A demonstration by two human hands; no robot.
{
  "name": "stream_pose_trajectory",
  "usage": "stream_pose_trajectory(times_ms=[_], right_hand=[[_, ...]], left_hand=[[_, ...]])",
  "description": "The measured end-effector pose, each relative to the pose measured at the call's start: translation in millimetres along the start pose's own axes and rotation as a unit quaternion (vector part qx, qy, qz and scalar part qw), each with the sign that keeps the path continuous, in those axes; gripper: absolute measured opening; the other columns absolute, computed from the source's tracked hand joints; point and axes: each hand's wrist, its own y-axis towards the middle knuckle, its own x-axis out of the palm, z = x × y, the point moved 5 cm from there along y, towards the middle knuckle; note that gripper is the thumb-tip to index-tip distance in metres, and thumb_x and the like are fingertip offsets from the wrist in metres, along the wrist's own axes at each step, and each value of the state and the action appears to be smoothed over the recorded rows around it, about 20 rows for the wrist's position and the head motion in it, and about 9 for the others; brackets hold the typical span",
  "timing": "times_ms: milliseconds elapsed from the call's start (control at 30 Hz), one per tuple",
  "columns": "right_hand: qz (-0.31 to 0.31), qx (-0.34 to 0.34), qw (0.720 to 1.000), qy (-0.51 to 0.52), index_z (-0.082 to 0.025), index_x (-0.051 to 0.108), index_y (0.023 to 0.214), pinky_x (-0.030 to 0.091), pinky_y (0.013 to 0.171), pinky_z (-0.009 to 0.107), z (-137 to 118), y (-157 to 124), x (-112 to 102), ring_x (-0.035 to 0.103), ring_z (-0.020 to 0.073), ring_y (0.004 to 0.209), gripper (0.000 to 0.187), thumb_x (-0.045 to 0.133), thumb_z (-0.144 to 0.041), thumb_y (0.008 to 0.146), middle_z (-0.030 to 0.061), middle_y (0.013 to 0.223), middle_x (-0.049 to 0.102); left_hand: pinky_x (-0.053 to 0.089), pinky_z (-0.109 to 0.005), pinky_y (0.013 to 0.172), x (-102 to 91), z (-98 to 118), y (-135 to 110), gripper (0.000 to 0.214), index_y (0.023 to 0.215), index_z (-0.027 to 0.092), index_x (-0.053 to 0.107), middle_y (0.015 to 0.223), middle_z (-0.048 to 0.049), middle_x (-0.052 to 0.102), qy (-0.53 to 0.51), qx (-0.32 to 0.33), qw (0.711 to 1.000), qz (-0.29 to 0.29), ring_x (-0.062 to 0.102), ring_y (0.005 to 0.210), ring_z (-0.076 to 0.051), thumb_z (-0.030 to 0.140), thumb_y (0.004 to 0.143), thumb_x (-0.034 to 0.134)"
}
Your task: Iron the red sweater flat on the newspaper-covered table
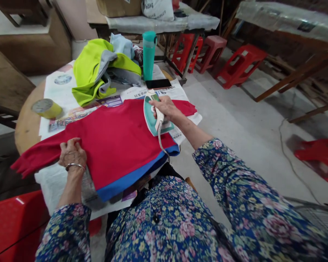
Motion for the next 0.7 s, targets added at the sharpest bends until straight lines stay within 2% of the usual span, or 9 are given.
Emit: stream_pose_trajectory(times_ms=[100,200,400,500,600,700], right_hand=[[0.038,-0.011,0.999,-0.005,-0.025,0.046,0.08,0.049,0.047,0.024,-4,10,-3,0.058,0.0142,0.053,0.035,0.072,-0.027,0.103,-0.0036,0.065,0.052],[0.017,-0.008,1.0,-0.021,-0.024,0.048,0.078,0.048,0.045,0.025,-1,-7,-10,0.056,0.0141,0.05,0.033,0.069,-0.024,0.103,-0.0025,0.063,0.054],[-0.085,-0.006,0.994,-0.063,-0.025,0.051,0.073,0.042,0.037,0.023,26,-89,-30,0.053,0.013,0.039,0.03,0.069,-0.023,0.097,-0.0041,0.05,0.055],[-0.149,-0.008,0.987,-0.068,-0.024,0.054,0.078,0.042,0.038,0.021,40,-128,-33,0.05,0.0112,0.036,0.022,0.068,-0.024,0.095,-0.0057,0.047,0.057],[-0.23,0.01,0.971,-0.055,-0.024,0.057,0.088,0.041,0.039,0.019,47,-152,-22,0.051,0.0111,0.037,0.012,0.067,-0.026,0.095,-0.0077,0.048,0.058],[-0.301,0.024,0.952,-0.053,-0.023,0.059,0.091,0.041,0.038,0.018,45,-160,0,0.052,0.0111,0.037,0.01,0.067,-0.027,0.095,-0.008,0.047,0.058]], left_hand=[[0.045,-0.037,0.075,-1.3,1,0,0.036,0.126,0.029,0.075,0.111,-0.0069,0.062,0.008,0.001,1.0,0.007,0.066,0.1,-0.029,0.028,0.102,0.05],[0.046,-0.037,0.076,-1.9,3,0,0.036,0.127,0.03,0.075,0.114,-0.0071,0.063,0.012,-0.006,1.0,0.006,0.066,0.1,-0.029,0.027,0.101,0.05],[0.044,-0.036,0.075,-4.4,6,-2,0.036,0.128,0.029,0.075,0.123,-0.0087,0.064,0.012,-0.013,1.0,-0.002,0.066,0.107,-0.03,0.028,0.102,0.049],[0.043,-0.035,0.074,-5.7,8,-4,0.035,0.127,0.028,0.075,0.12,-0.0084,0.065,0.014,-0.011,1.0,0.001,0.066,0.103,-0.029,0.027,0.102,0.05],[0.041,-0.033,0.069,-6.9,9,-4,0.033,0.124,0.028,0.077,0.109,-0.006,0.063,0.025,-0.006,0.999,0.019,0.064,0.09,-0.024,0.026,0.101,0.052],[0.039,-0.031,0.067,-7.1,8,-4,0.033,0.123,0.029,0.077,0.107,-0.0056,0.062,0.023,-0.002,0.999,0.028,0.064,0.088,-0.023,0.026,0.101,0.052]])
